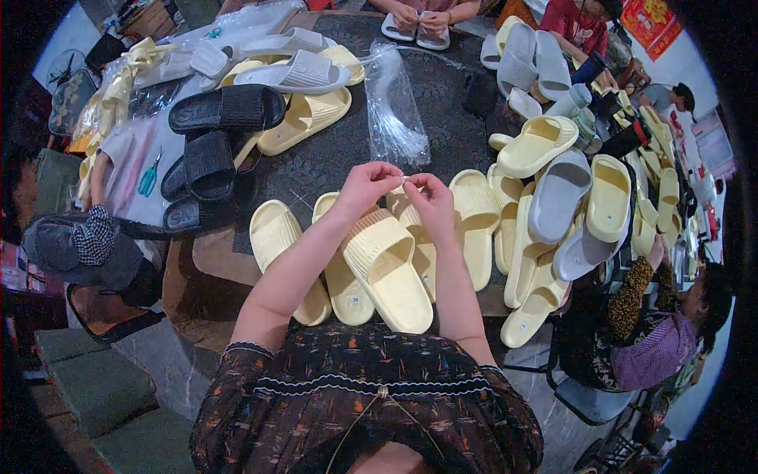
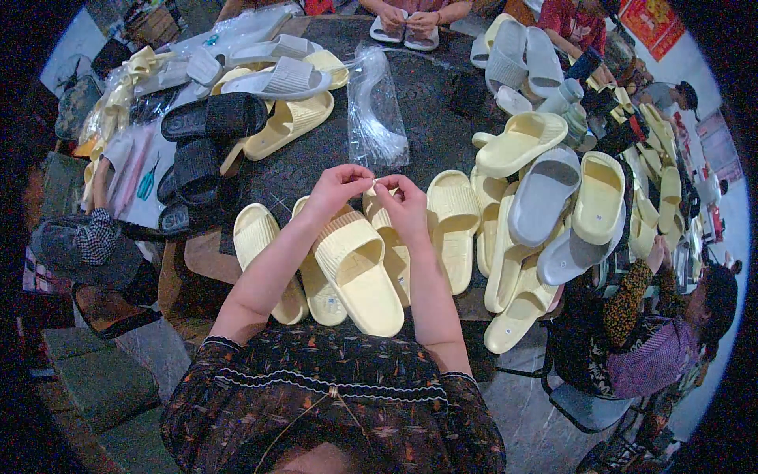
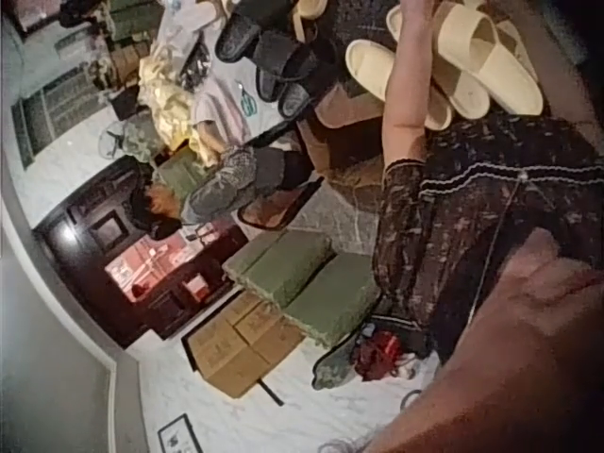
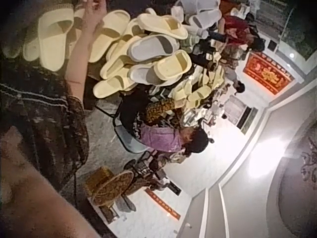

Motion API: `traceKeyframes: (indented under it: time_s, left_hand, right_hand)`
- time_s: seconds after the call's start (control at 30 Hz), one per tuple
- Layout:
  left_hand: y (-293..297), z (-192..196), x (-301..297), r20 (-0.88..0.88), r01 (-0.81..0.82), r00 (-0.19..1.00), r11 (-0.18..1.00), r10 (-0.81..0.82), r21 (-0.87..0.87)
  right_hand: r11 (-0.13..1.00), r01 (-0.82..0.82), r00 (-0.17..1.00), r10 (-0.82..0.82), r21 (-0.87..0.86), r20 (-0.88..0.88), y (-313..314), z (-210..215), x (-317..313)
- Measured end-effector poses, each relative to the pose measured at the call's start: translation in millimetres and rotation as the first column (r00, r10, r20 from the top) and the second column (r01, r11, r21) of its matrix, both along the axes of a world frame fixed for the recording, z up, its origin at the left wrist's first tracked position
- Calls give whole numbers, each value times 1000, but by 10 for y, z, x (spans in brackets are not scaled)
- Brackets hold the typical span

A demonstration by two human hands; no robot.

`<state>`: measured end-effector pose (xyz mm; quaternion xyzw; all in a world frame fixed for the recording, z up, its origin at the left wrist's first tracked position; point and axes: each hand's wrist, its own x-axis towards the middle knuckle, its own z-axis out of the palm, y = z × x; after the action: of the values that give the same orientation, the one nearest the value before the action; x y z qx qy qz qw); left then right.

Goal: Trimming loose threads and excess material from plastic sandals by hand.

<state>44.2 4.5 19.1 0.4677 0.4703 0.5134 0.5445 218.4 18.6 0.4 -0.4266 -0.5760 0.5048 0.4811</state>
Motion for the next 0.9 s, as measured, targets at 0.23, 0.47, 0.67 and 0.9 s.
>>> traceKeyframes:
  time_s: [0.23, 0.47, 0.67, 0.9]
  left_hand:
    - [22, 5, -55, 20, 19, 1000, 999, -19, -32]
    - [4, 60, 16, -20, 22, 1000, 993, -25, -113]
    - [-24, 21, -27, -31, 28, 999, 994, -31, -101]
    - [-1, -13, -40, -66, 9, 998, 995, -15, -95]
  right_hand:
    - [999, -26, 999, 26, 32, 19, 14, 40, -16]
    - [1000, -16, 998, 15, 13, 59, -34, 84, 52]
    - [999, -52, 993, 50, 11, 105, -68, 93, 26]
    - [998, -49, 991, 52, -24, 126, -100, 169, 0]
